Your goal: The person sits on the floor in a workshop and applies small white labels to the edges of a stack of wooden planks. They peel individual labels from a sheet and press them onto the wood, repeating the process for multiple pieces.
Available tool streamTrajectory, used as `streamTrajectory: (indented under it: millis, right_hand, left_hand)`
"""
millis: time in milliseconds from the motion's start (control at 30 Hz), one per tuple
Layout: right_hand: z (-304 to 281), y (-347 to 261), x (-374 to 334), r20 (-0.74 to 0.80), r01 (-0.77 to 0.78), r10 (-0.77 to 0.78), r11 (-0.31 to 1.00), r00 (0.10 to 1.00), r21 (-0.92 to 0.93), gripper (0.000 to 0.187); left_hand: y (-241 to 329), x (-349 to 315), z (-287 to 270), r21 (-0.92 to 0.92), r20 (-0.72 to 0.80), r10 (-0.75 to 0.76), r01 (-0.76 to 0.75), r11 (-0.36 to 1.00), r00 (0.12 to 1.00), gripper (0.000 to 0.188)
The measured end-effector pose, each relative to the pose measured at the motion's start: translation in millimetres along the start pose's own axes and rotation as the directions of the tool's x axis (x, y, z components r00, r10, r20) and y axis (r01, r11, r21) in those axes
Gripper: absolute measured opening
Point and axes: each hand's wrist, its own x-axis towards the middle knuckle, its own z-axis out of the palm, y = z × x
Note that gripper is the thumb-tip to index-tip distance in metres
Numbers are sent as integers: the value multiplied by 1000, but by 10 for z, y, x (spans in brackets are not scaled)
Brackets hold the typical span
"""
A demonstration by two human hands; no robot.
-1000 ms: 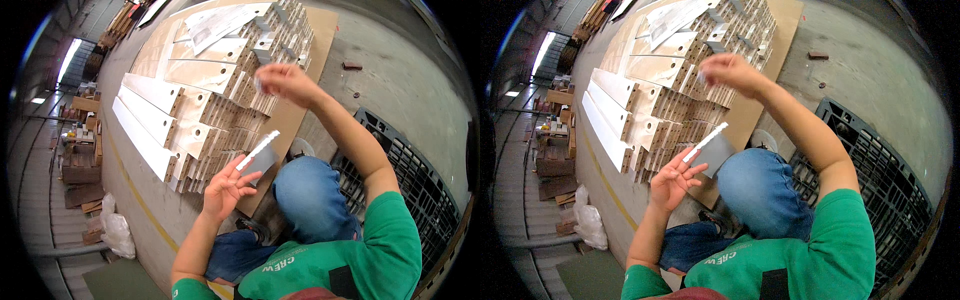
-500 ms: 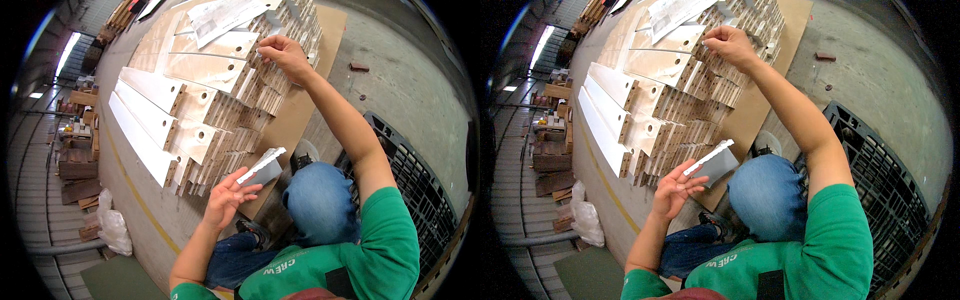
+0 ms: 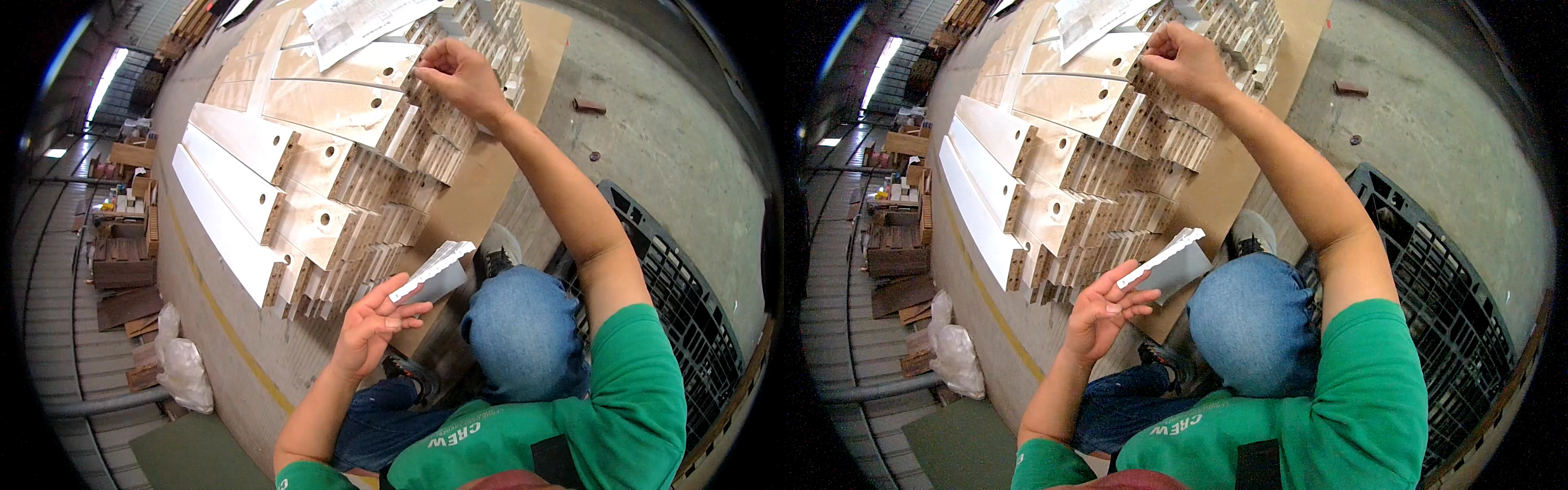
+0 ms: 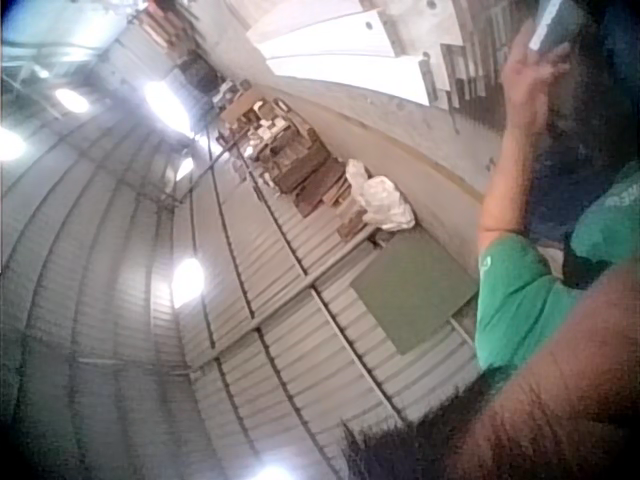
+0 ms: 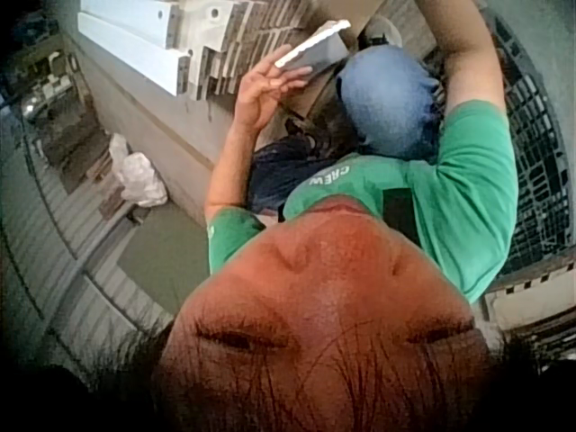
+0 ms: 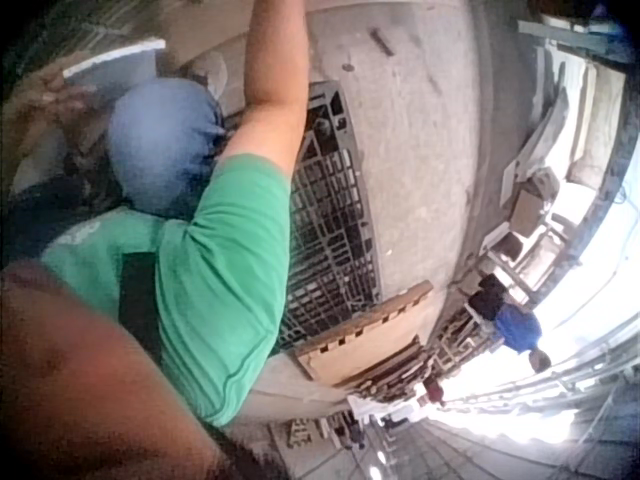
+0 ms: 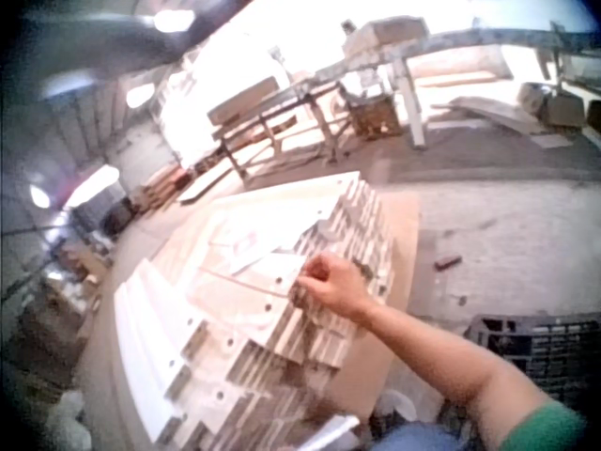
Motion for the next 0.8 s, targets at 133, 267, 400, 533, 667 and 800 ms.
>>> streamTrajectory:
  millis: [133, 267, 400, 533, 667, 800]
  right_hand:
    - [-81, 96, 162, -2, -20, 20, 987, 1000, -160, 29]
    - [-128, 152, 231, 100, -139, 142, 990, 985, -35, 28]
    - [-117, 147, 233, 165, -200, 185, 976, 969, 82, 26]
    - [-68, 199, 225, 89, -202, 204, 979, 975, -30, 23]
    - [-63, 277, 194, 65, -166, 166, 986, 984, -3, 19]
    - [-16, 251, 103, 127, -128, 112, 983, 986, 129, 18]
  left_hand:
    - [-9, 10, 15, 0, 4, -2, 2, 1000, 1000, 66]
    - [-9, 8, 8, -6, 7, 11, -11, 1000, 1000, 66]
    - [-17, -5, 1, 0, -10, 21, -21, 1000, 1000, 66]
    - [-33, -1, 25, 13, -15, 11, -11, 1000, 1000, 66]
    - [-6, -18, 49, 15, -19, 22, -21, 1000, 1000, 67]
    - [-13, -37, 32, 24, -32, 18, -17, 1000, 999, 67]
